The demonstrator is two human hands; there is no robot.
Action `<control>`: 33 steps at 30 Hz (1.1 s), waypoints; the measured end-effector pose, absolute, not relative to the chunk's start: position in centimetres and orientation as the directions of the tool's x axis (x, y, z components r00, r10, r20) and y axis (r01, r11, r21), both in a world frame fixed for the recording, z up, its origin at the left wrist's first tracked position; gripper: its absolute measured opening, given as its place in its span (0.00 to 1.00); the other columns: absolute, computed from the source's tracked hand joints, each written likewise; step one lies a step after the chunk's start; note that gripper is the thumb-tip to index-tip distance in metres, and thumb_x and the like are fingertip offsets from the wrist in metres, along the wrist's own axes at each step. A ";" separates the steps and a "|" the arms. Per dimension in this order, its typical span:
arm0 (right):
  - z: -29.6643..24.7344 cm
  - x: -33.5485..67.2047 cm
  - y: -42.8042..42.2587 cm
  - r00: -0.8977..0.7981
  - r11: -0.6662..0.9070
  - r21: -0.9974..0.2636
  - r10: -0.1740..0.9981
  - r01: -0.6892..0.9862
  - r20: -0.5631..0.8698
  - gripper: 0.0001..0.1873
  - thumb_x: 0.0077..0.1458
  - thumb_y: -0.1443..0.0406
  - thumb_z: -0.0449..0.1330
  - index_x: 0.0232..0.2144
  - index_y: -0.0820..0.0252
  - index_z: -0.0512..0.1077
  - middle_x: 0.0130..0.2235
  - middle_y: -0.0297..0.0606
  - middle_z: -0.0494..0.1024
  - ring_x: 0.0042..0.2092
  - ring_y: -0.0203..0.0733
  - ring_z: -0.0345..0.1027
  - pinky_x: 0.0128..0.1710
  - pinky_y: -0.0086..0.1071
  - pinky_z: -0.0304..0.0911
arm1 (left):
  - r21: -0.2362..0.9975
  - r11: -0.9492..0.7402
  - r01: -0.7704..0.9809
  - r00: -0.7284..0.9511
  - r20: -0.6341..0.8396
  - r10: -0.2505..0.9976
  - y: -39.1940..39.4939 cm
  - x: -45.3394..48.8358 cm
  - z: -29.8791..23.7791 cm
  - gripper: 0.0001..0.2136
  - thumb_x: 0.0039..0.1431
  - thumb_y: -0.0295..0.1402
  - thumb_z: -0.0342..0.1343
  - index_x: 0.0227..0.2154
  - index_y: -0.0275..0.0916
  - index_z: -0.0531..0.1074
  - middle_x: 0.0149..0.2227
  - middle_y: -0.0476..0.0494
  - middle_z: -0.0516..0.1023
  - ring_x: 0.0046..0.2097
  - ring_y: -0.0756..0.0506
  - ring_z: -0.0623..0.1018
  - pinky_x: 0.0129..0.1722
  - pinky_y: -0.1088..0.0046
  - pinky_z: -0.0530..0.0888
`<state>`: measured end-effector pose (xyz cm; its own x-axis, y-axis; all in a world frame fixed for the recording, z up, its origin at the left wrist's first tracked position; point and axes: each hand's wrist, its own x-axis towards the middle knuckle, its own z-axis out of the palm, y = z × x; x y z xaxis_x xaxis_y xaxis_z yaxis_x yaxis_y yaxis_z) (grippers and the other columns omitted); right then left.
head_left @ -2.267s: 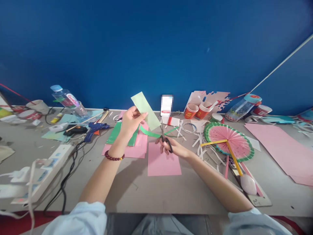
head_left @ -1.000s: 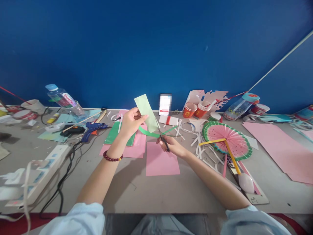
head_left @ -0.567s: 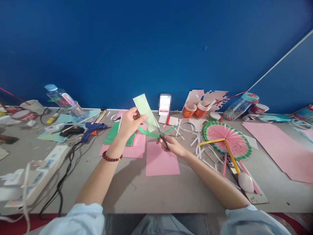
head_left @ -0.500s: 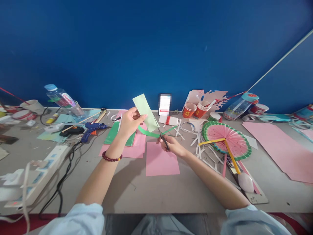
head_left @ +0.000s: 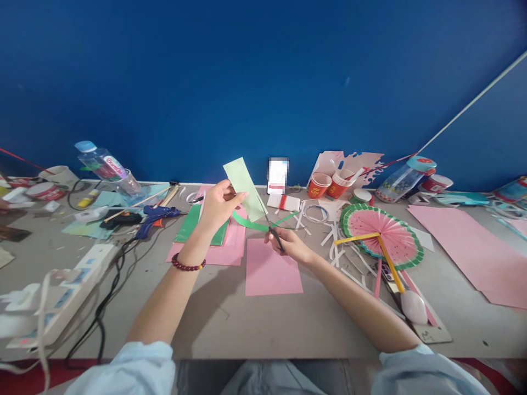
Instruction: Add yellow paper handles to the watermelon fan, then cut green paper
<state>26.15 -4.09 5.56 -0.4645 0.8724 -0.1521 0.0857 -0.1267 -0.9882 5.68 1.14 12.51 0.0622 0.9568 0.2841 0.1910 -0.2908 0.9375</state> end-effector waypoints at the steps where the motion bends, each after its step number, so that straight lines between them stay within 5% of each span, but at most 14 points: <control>1: 5.5 26.2 -4.1 -0.464 -0.126 -0.988 0.873 0.088 -0.152 0.23 0.49 0.46 0.58 0.30 0.62 0.66 0.20 0.26 0.57 0.22 0.29 0.49 0.22 0.27 0.45 | 0.938 -0.290 0.192 0.060 0.284 0.957 1.1 5.7 12.5 0.15 0.46 0.35 0.61 0.38 0.37 0.73 0.35 0.42 0.79 0.30 0.47 0.77 0.27 0.73 0.73; 33: 4.9 26.1 -3.8 -0.411 -0.145 -0.983 0.894 0.113 -0.179 0.20 0.47 0.49 0.59 0.27 0.61 0.67 0.18 0.26 0.58 0.21 0.30 0.49 0.20 0.27 0.46 | 0.937 -0.272 0.219 0.052 0.267 0.962 1.4 5.6 12.5 0.15 0.46 0.36 0.62 0.38 0.38 0.73 0.35 0.41 0.80 0.29 0.47 0.77 0.26 0.73 0.73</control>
<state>26.13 -3.84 4.87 -0.4105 0.8942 -0.1786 0.1126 -0.1446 -0.9831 5.55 1.36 12.49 0.0519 0.9623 0.2671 0.2186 -0.2719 0.9372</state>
